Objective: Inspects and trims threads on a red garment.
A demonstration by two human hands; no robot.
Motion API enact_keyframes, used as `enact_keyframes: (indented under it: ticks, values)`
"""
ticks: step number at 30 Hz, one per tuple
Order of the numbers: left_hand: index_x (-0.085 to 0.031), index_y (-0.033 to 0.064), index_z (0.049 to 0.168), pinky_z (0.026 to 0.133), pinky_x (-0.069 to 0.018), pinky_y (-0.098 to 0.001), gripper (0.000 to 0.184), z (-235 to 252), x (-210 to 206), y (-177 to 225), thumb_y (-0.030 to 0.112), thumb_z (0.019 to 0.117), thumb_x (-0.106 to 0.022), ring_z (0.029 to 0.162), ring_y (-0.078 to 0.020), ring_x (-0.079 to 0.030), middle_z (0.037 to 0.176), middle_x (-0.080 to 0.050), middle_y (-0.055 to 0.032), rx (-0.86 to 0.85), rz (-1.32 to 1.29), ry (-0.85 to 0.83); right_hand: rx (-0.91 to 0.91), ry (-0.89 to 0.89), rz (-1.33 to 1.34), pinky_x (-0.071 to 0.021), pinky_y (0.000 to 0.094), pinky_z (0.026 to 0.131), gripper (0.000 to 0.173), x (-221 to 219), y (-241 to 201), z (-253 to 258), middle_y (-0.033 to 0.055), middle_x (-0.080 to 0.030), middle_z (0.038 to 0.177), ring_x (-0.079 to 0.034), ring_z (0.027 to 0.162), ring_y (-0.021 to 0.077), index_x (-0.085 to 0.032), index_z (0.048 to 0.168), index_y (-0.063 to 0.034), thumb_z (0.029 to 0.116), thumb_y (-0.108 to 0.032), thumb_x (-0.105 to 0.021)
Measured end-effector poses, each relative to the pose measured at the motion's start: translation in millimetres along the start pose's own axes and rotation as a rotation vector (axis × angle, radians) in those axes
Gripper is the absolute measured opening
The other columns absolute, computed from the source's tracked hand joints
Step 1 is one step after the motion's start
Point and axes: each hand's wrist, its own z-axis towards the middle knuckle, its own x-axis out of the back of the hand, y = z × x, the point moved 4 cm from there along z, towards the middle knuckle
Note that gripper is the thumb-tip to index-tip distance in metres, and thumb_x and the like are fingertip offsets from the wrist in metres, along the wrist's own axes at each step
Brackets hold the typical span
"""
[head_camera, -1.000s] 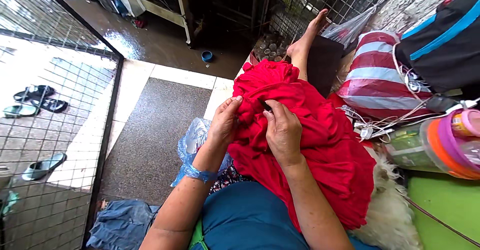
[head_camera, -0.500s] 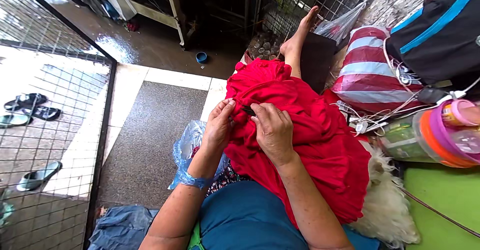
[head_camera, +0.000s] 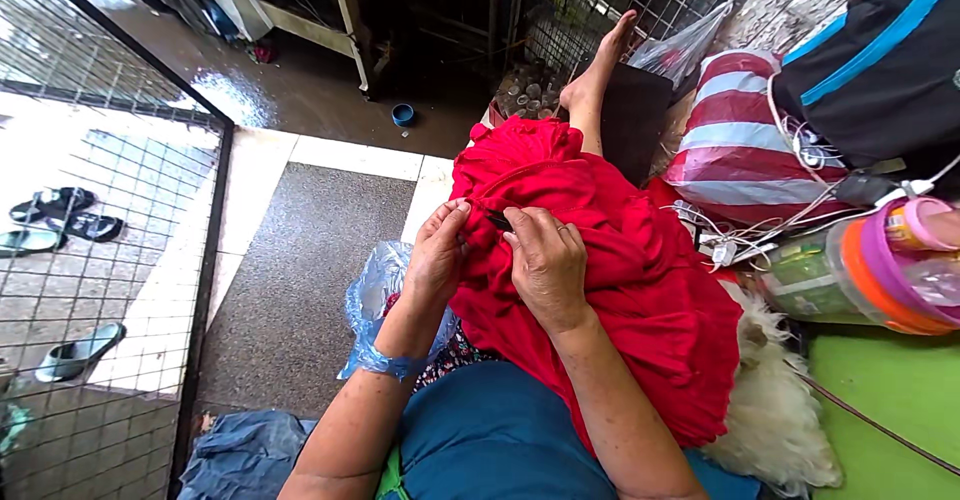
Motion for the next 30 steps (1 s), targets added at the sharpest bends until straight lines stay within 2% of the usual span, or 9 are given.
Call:
enact_keyframes:
  ticks: [8,17,23,25,26,28,30]
  values:
    - [-0.059,0.0101,0.108,0.067,-0.0563,-0.02,0.018,2,0,0,0.013,0.1095,-0.041,0.069,-0.0028,-0.065,0.08,-0.067,0.0038,0.008,-0.005,0.01,0.005,0.01,0.014,-0.0534,0.044,0.068,0.022,0,1,-1,0.0174,-0.073,0.103,-0.071,0.084,0.0309,-0.076,0.112,-0.0033,0.0923,-0.003,-0.066]
    - [-0.061,0.0115,0.106,0.063,-0.0557,-0.0189,0.019,0,1,0,0.017,0.1098,-0.043,0.066,-0.0022,-0.065,0.077,-0.067,0.0037,0.028,0.006,-0.005,0.02,0.041,-0.001,-0.0519,0.0424,0.066,0.02,0,0,-3,0.0162,-0.074,0.101,-0.07,0.079,0.03,-0.077,0.109,-0.0051,0.0933,-0.003,-0.065]
    - [-0.06,0.0122,0.108,0.065,-0.0563,-0.019,0.019,-1,2,0,0.018,0.1104,-0.042,0.069,-0.0025,-0.065,0.08,-0.067,0.0041,0.043,0.015,-0.011,-0.058,0.048,0.057,-0.0552,0.0429,0.07,0.02,1,3,-1,0.0159,-0.074,0.099,-0.072,0.085,0.0295,-0.072,0.113,0.0008,0.0958,-0.002,-0.062]
    - [-0.059,0.013,0.119,0.071,-0.0577,-0.0212,0.024,-5,3,3,0.024,0.1111,-0.039,0.077,-0.0028,-0.067,0.089,-0.069,0.0053,0.008,0.106,-0.006,-0.108,0.033,0.129,-0.0569,0.0458,0.073,0.024,6,4,0,0.0179,-0.072,0.1,-0.072,0.087,0.0308,-0.067,0.117,0.0046,0.0941,-0.003,-0.064]
    - [-0.055,0.0127,0.13,0.077,-0.0582,-0.0235,0.029,-8,3,4,0.027,0.1112,-0.038,0.084,-0.0035,-0.068,0.097,-0.069,0.0051,-0.026,0.193,-0.006,-0.144,0.027,0.186,-0.057,0.0447,0.073,0.027,12,7,2,0.0184,-0.072,0.101,-0.071,0.085,0.0295,-0.066,0.119,0.006,0.0931,-0.003,-0.065]
    - [-0.037,0.0101,0.151,0.085,-0.0581,-0.0258,0.048,-14,3,8,0.033,0.109,-0.039,0.094,-0.0037,-0.067,0.114,-0.065,0.0027,-0.151,0.412,-0.034,-0.248,0.031,0.314,-0.0574,0.0362,0.074,0.029,29,20,5,0.0186,-0.07,0.104,-0.068,0.083,0.0227,-0.063,0.122,0.0075,0.0949,-0.004,-0.065]
    - [-0.017,0.0073,0.158,0.082,-0.0589,-0.0243,0.084,-20,5,6,0.043,0.0959,-0.06,0.093,-0.0007,-0.067,0.118,-0.064,0.0028,-0.301,0.552,-0.07,-0.38,0.067,0.337,-0.0566,0.0313,0.074,0.033,57,48,8,0.0193,-0.069,0.109,-0.067,0.085,0.0184,-0.061,0.125,0.0084,0.0959,-0.007,-0.065]
